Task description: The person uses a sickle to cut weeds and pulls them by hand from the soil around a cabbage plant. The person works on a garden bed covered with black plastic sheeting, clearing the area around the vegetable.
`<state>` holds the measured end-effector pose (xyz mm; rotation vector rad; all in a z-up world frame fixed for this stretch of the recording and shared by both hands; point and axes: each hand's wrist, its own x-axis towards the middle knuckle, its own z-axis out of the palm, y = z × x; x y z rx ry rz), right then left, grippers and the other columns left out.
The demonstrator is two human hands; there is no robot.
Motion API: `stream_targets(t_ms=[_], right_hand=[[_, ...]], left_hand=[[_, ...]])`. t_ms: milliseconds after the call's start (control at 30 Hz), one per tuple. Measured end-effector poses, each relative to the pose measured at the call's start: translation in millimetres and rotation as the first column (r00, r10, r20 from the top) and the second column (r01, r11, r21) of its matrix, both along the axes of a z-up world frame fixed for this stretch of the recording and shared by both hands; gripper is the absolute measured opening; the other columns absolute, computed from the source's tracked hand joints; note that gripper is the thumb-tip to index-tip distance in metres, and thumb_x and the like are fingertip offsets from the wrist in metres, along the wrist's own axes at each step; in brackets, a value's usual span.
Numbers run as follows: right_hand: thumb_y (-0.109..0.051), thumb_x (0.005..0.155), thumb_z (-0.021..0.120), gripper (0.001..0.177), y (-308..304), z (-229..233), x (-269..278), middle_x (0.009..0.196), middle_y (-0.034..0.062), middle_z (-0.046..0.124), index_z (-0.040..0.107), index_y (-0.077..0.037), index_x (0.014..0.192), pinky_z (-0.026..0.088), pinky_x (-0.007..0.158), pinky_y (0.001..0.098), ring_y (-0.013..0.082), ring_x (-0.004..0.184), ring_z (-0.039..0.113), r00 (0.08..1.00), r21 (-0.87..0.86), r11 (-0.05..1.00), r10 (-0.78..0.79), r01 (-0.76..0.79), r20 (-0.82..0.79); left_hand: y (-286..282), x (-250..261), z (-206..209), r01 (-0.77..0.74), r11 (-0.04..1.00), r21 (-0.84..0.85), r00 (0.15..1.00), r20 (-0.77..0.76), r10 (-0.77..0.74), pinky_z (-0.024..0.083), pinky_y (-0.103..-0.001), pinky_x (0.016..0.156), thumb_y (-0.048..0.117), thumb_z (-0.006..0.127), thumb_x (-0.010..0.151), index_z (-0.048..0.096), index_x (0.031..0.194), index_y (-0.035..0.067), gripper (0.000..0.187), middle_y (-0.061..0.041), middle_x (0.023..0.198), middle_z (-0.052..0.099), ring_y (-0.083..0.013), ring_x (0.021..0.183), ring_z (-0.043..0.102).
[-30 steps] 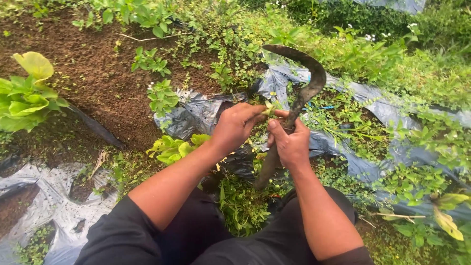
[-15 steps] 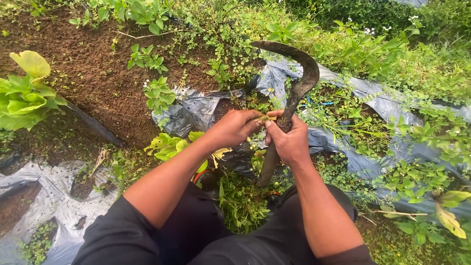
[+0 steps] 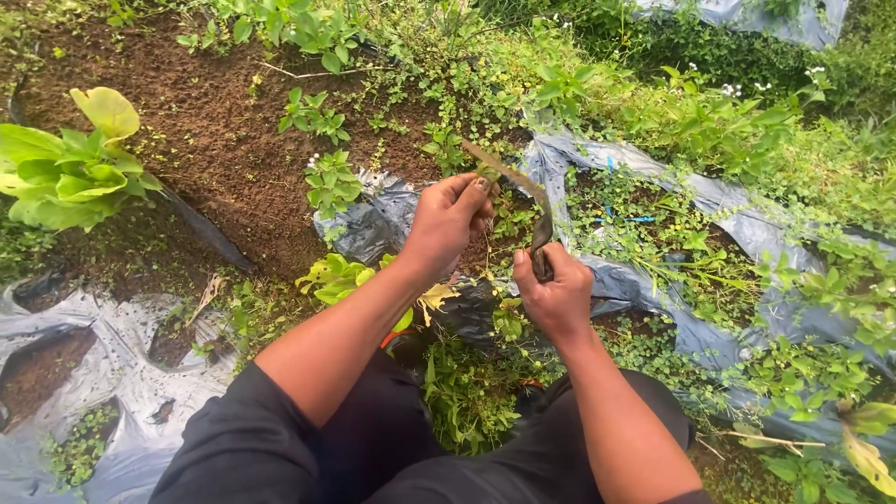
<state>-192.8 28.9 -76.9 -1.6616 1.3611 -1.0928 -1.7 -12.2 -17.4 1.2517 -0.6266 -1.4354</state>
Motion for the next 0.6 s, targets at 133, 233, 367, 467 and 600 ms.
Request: stream_targets(t_ms=[133, 233, 367, 467, 600], right_hand=[[-0.027, 0.099, 0.073, 0.031, 2, 3, 5, 0.047, 0.0028, 0.052, 0.066, -0.009, 0.074, 0.038, 0.038, 0.0256, 0.0136, 0.040, 0.046, 0.999, 0.019, 0.999, 0.041, -0.041, -0.013], [-0.026, 0.095, 0.076, 0.037, 3, 4, 10, 0.043, 0.0057, 0.044, 0.059, -0.010, 0.067, 0.032, 0.036, 0.0316, 0.0213, 0.035, 0.045, 0.996, -0.066, 0.998, 0.016, -0.022, -0.092], [-0.025, 0.095, 0.075, 0.033, 5, 3, 12, 0.046, 0.0059, 0.048, 0.062, -0.009, 0.070, 0.036, 0.038, 0.0323, 0.0195, 0.039, 0.048, 0.996, -0.023, 0.999, 0.020, -0.022, -0.090], [-0.025, 0.094, 0.076, 0.029, 4, 1, 13, 0.048, 0.0082, 0.049, 0.063, -0.010, 0.072, 0.037, 0.039, 0.0363, 0.0242, 0.041, 0.052, 0.992, -0.028, 1.000, 0.000, -0.003, -0.129], [-0.024, 0.094, 0.075, 0.027, 5, -6, 12, 0.050, 0.0070, 0.052, 0.063, -0.011, 0.073, 0.040, 0.040, 0.0357, 0.0225, 0.043, 0.053, 0.988, -0.006, 1.000, -0.001, 0.000, -0.157]], left_hand=[[-4, 3, -6, -0.059, 0.998, 0.010, 0.998, -0.031, 0.059, 0.040, -0.020, 0.046, 0.011, 0.052, 0.100, 0.067, 0.112, -0.004, 0.025, -0.004, 0.069, 0.059, -0.0074, 0.055, 0.051], [-4, 5, 0, -0.090, 0.996, 0.029, 0.994, -0.066, 0.092, 0.039, -0.020, 0.048, 0.010, 0.051, 0.099, 0.064, 0.114, -0.005, 0.024, -0.006, 0.069, 0.060, -0.0079, 0.056, 0.051], [-3, 5, 10, -0.127, 0.990, 0.059, 0.979, -0.152, 0.134, 0.042, -0.019, 0.049, 0.008, 0.052, 0.101, 0.065, 0.109, -0.001, 0.018, -0.005, 0.068, 0.062, -0.0080, 0.054, 0.053], [-2, 2, 14, -0.174, 0.983, 0.055, 0.960, -0.214, 0.182, 0.042, -0.019, 0.049, 0.008, 0.054, 0.102, 0.066, 0.100, 0.004, 0.013, -0.006, 0.067, 0.064, -0.0089, 0.052, 0.053], [2, -1, 14, -0.229, 0.972, 0.059, 0.930, -0.282, 0.237, 0.046, -0.018, 0.051, 0.008, 0.056, 0.102, 0.065, 0.098, 0.007, 0.010, -0.005, 0.067, 0.066, -0.0078, 0.051, 0.056]])
